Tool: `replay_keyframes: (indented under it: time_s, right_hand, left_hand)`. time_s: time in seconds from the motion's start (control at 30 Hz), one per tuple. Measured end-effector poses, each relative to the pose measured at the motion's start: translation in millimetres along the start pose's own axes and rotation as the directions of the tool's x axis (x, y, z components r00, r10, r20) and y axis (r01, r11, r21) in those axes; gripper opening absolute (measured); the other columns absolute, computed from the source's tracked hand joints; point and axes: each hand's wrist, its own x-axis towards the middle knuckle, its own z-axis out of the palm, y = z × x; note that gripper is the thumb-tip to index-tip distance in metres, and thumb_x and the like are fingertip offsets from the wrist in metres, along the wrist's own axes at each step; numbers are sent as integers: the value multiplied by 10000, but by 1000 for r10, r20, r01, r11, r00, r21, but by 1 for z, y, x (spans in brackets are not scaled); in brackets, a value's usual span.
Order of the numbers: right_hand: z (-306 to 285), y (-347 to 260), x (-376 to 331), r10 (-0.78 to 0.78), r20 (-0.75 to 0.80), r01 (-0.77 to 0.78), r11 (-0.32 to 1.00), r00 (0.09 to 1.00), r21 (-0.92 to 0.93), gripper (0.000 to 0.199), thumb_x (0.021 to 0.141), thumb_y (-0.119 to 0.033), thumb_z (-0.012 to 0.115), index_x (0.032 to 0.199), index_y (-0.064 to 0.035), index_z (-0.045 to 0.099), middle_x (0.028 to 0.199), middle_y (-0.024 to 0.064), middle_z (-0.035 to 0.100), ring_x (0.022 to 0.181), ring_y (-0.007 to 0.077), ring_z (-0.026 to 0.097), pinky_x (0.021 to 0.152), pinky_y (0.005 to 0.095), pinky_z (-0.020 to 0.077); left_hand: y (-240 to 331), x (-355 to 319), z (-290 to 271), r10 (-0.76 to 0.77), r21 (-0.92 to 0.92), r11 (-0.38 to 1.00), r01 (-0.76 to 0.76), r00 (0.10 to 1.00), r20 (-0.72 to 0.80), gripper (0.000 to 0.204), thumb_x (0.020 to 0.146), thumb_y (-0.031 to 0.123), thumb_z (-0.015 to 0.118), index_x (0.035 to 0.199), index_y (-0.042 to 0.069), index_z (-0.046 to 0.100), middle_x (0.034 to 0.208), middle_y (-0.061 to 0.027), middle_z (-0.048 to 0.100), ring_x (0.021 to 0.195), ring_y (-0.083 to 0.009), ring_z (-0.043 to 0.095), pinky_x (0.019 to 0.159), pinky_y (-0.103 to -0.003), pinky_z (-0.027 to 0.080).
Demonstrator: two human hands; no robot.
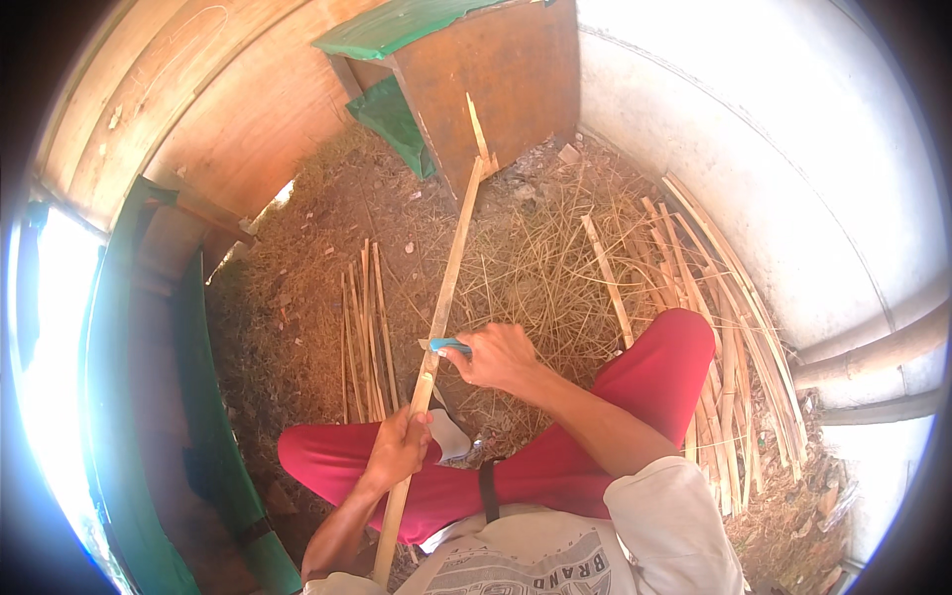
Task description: The person sits on the ground and uses a utility knife to shave thin strips from a long bamboo pole. The person repeatedly draws the knife along the pole to remove bark and create a smooth, tapered strip, then sets the finished piece aside.
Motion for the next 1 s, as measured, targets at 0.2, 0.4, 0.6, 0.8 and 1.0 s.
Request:
replay_keyframes:
  time_s: [0.2,0.4,0.6,0.8,1.0]
  right_hand:
    - [-17,39,22,372,12,-372,928,928,12,509,961,-557,543,889,-112,780,538,114,614,528,294,640,484,433,502]
    - [-14,53,33,335,68,-333,942,940,-43,496,981,-552,513,955,-136,784,648,147,668,621,287,674,544,422,537]
    - [-14,80,37,470,203,-472,881,859,-44,553,1006,-573,442,1026,-129,771,735,152,676,647,291,665,588,439,550]
    - [-22,82,39,559,197,-577,816,806,44,491,1000,-539,481,1105,-156,769,705,168,660,689,316,663,632,439,535]
    - [-8,120,42,611,129,-614,789,781,-18,468,983,-533,527,1052,-147,784,702,157,665,693,312,667,630,456,530]
  left_hand:
    - [-3,-35,7,-11,86,996,6,998,59,252,1061,211,481,1003,-14,579,640,-25,544,496,-96,505,456,-282,420]
    - [-15,-65,-5,-58,56,997,53,995,83,195,1054,166,482,1019,-4,570,662,-5,521,550,-61,501,489,-257,422]
    - [-17,-94,-19,-28,252,968,-4,992,122,223,1045,180,504,1008,-21,592,667,-46,579,585,-118,574,550,-299,475]
    - [-18,-115,-26,-97,231,971,66,987,125,246,1043,206,516,1019,-26,591,689,-46,592,601,-108,579,558,-294,485]
    - [-26,-153,-39,-287,50,958,282,946,154,218,1042,200,504,1052,-5,577,708,-2,536,578,-75,501,510,-259,440]
